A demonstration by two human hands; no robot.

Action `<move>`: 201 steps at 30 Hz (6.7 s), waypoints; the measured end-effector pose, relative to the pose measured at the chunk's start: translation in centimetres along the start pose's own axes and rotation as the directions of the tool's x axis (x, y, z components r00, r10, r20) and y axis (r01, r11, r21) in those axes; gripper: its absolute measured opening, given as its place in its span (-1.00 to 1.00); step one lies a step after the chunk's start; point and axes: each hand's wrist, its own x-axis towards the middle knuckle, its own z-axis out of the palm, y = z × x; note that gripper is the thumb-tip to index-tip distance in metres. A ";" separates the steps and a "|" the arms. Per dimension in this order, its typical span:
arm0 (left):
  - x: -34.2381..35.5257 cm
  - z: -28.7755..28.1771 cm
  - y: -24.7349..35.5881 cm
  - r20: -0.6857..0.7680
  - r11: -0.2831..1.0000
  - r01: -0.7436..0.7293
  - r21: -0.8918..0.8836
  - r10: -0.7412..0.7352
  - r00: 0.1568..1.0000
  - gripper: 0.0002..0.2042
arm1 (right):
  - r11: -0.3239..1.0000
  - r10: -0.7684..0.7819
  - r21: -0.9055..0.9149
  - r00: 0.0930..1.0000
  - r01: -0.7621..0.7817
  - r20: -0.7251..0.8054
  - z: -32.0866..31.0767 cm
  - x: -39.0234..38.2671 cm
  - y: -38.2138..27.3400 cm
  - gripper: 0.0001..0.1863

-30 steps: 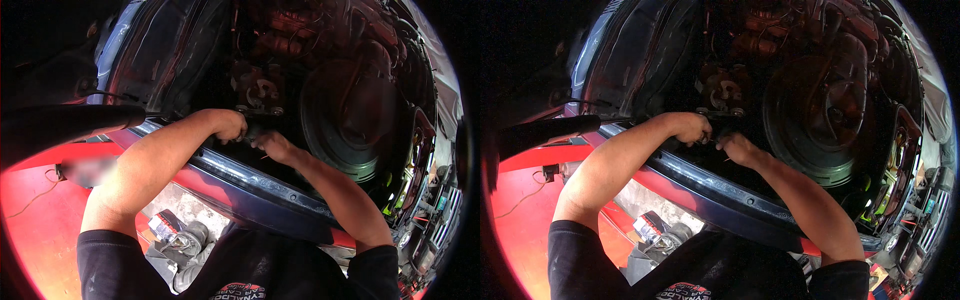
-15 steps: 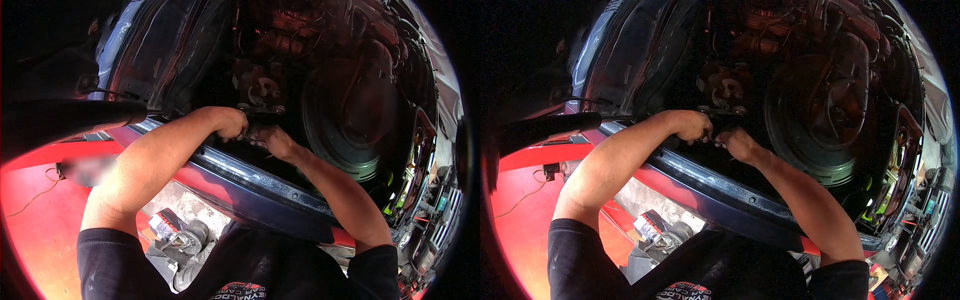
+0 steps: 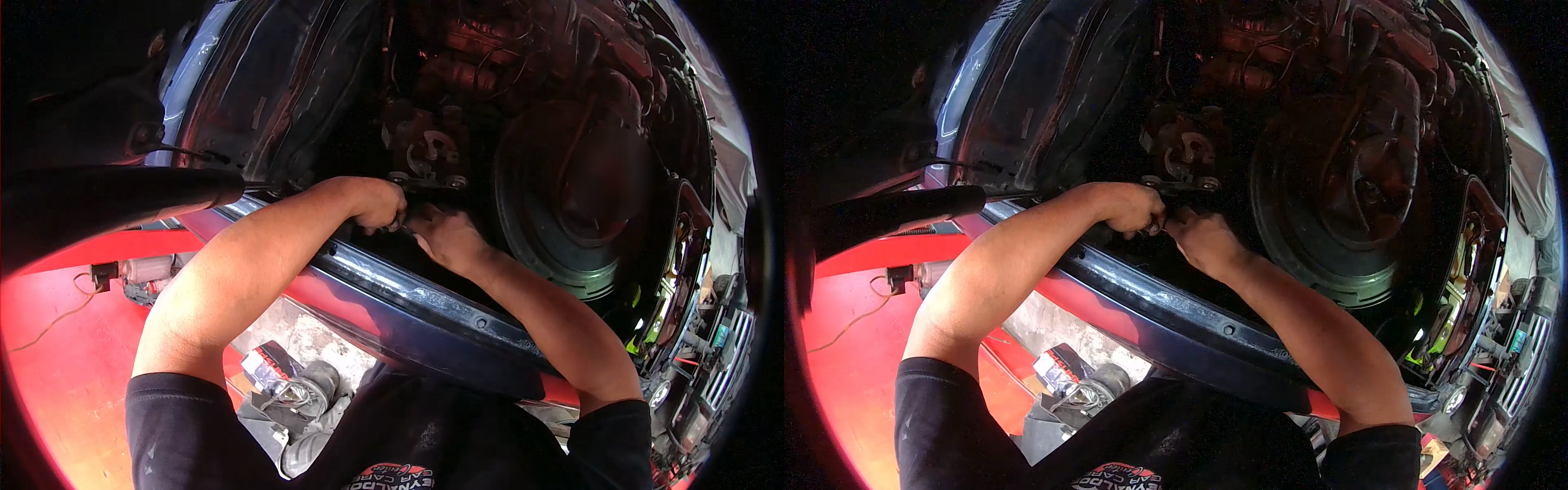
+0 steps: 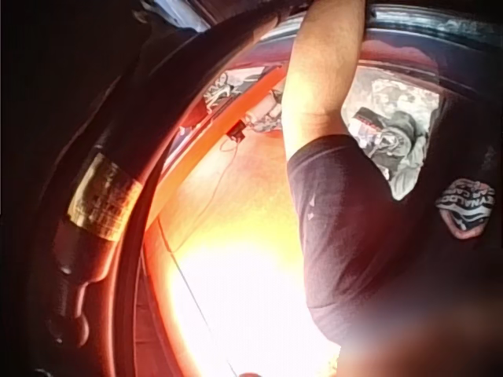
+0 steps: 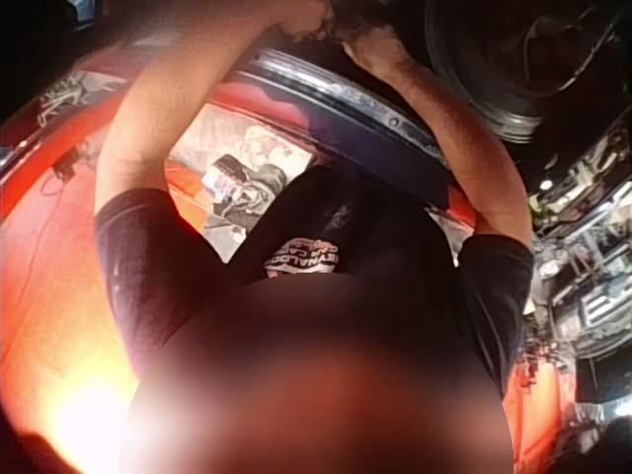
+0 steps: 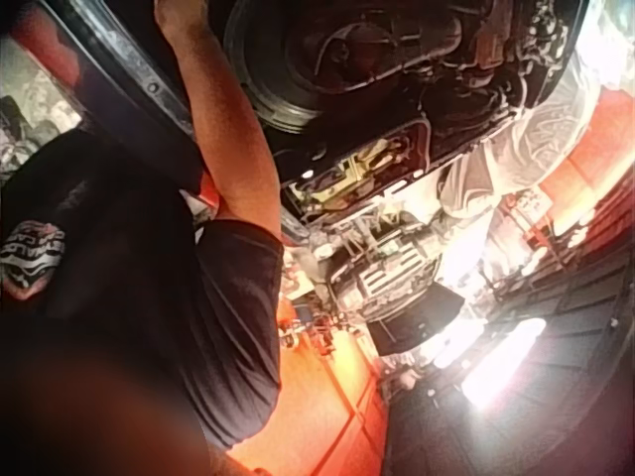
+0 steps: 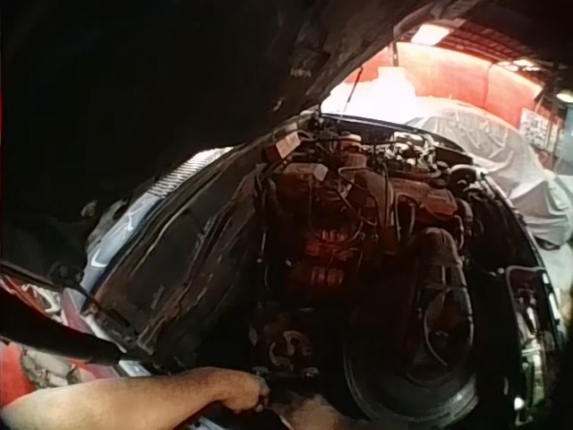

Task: The recorder is working on the engine area under the hood of a car, specifically inspecting and manipulating a rubber component near the firewall.

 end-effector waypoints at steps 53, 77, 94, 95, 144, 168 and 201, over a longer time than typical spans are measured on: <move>-0.1 -0.2 -0.3 -0.025 0.995 -0.012 -0.103 0.010 1.000 -0.76 | 0.715 0.290 0.530 0.883 -0.456 0.368 0.1 0.4 1.0 -0.59; -1.7 -2.1 1.4 -0.026 0.968 0.115 0.221 -0.112 0.993 -0.49 | 0.791 0.311 0.541 0.949 -0.285 0.046 -15.2 -7.6 -6.0 -0.76; -14.8 4.5 13.2 -0.946 0.533 -0.790 -0.302 -0.270 0.180 -0.65 | 0.686 0.182 0.702 0.890 0.190 -0.418 -18.5 -6.6 -3.9 -0.39; -14.2 3.9 13.4 -0.960 0.438 -0.857 -0.272 -0.187 0.209 -0.70 | 0.663 0.116 0.703 0.893 0.256 -0.435 -18.7 -6.5 -4.1 -0.37; -8.5 -1.7 2.4 -0.790 0.848 -0.226 -0.479 -0.304 0.532 -0.83 | 0.858 0.452 0.157 0.573 -0.489 -0.684 -17.7 -9.4 1.7 -0.75; -6.2 -1.3 1.7 -0.659 0.942 0.103 -0.321 -0.300 0.689 -0.74 | 0.778 0.623 0.433 0.472 -0.455 -0.624 -25.3 -15.9 0.4 -0.78; 6.6 2.0 19.7 0.268 0.765 -0.062 0.640 -0.146 0.952 -0.74 | 0.788 0.135 0.509 0.708 0.348 -0.693 -12.1 -6.9 -9.1 -0.74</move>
